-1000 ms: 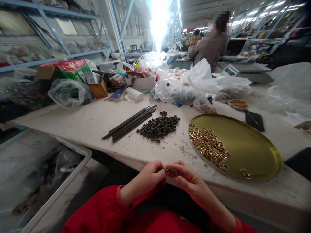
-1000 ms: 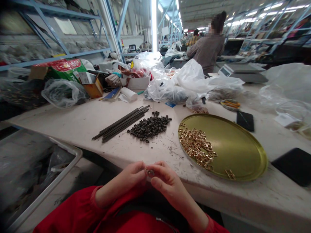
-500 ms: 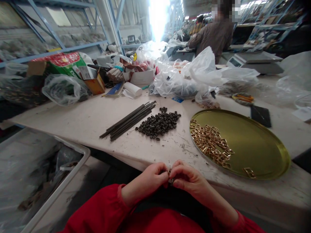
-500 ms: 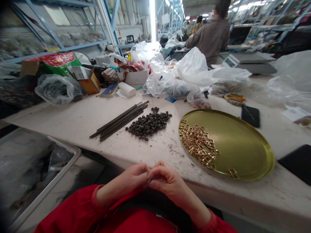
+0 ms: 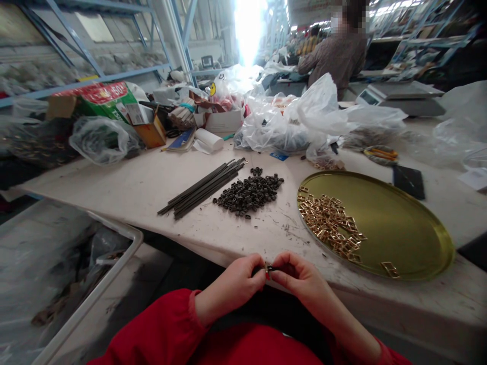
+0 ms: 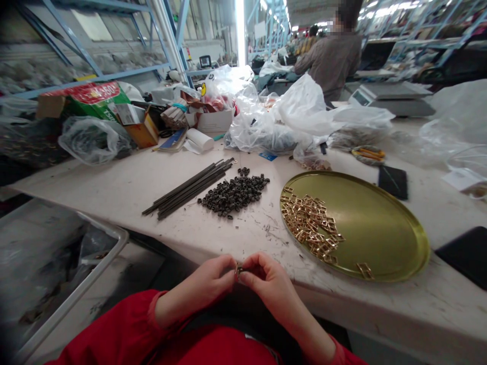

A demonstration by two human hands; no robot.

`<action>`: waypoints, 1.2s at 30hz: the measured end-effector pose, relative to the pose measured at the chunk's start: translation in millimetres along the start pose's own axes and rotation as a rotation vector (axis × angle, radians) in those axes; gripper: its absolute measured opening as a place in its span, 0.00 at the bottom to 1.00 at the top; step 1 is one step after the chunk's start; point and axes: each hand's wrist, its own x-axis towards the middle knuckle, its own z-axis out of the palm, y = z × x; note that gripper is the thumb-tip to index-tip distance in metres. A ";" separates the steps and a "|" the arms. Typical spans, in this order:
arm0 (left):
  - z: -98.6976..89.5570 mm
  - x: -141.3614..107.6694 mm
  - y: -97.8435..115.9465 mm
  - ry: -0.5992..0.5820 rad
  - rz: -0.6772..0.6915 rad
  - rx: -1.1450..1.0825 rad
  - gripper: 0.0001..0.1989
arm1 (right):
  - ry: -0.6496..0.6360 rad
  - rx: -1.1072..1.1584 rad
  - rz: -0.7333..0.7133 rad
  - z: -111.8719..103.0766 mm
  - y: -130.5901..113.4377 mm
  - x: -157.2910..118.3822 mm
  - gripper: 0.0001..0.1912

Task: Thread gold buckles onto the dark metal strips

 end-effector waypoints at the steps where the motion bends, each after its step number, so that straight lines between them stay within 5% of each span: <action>1: 1.5 -0.4 -0.1 0.014 0.006 0.017 0.08 | 0.022 0.003 0.003 1.2 1.7 -0.3 0.12; 10: 8.5 -5.0 -1.5 0.070 0.024 0.035 0.08 | 0.194 0.007 -0.078 12.0 12.8 -4.1 0.14; 17: 14.5 -8.1 -7.0 0.066 0.041 -0.030 0.08 | 0.290 -0.354 -0.487 17.3 19.8 -14.2 0.03; 21: 18.2 -7.1 -10.1 0.053 0.038 -0.095 0.08 | 0.331 -0.491 -0.601 19.7 23.9 -14.0 0.05; 30: 17.4 -0.2 -13.3 0.111 -0.026 -0.205 0.10 | 0.279 -0.794 -0.802 21.5 30.8 -15.1 0.16; 36: 21.2 -2.7 -22.1 0.127 0.032 -0.176 0.14 | 0.299 -0.844 -0.801 19.7 35.2 -13.3 0.14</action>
